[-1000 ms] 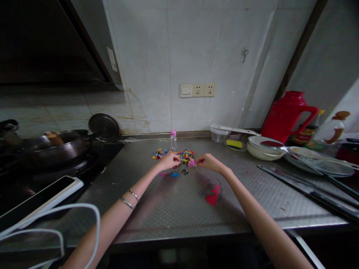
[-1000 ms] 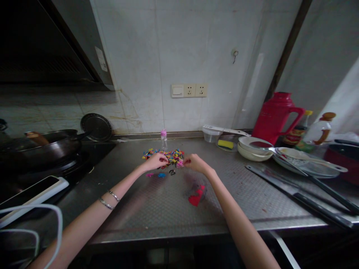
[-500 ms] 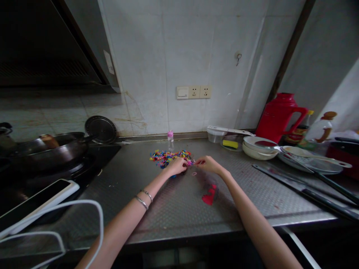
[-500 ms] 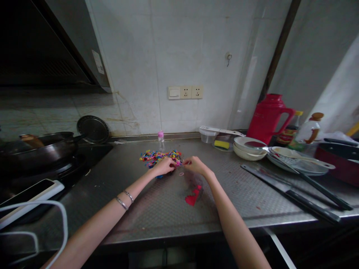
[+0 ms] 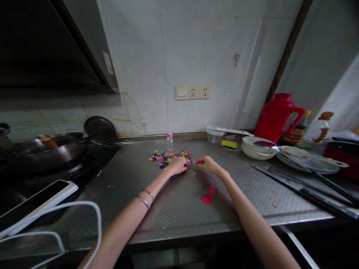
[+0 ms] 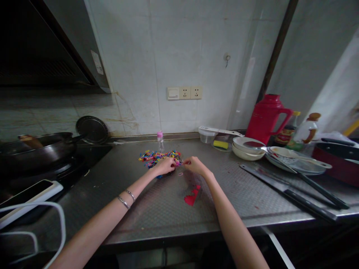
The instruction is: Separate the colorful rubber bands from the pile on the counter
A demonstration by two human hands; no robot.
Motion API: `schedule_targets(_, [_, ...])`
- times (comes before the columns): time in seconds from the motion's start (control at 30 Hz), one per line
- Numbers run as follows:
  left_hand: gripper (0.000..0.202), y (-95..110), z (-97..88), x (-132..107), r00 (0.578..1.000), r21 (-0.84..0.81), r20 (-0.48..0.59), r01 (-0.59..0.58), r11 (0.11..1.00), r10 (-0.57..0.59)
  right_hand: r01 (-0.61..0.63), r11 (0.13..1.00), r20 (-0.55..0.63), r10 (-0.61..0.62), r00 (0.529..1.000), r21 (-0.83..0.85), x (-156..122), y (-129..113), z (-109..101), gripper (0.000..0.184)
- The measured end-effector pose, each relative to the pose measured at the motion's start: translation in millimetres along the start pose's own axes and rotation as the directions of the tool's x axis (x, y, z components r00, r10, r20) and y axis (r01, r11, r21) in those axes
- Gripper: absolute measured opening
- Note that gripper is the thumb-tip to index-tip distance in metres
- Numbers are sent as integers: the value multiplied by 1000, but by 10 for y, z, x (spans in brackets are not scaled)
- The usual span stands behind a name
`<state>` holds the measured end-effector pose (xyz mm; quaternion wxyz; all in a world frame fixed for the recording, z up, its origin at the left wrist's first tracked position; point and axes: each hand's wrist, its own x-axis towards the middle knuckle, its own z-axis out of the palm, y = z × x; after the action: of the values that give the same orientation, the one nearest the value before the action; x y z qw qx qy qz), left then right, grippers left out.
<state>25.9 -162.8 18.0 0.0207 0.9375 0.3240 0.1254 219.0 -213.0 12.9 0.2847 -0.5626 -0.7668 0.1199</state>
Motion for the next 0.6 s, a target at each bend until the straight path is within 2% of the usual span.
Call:
schedule_targets(0.17, [20,161,-74,0,999,-143,22,-35,989,39,-6,1000,-23,6,1000,-13,-1,-3,-30,27])
schedule_targets(0.37, [20,355,-65,-56,997,-151,7,-72,986,74,-22,1000,-28,22,999,-2,-17,-21,-61,28])
schedule_targets(0.6, [22,285,-75,-148,995,-256,-49,-97,962,87,-82,996,-46,80,996,-37,5,54,-42,29])
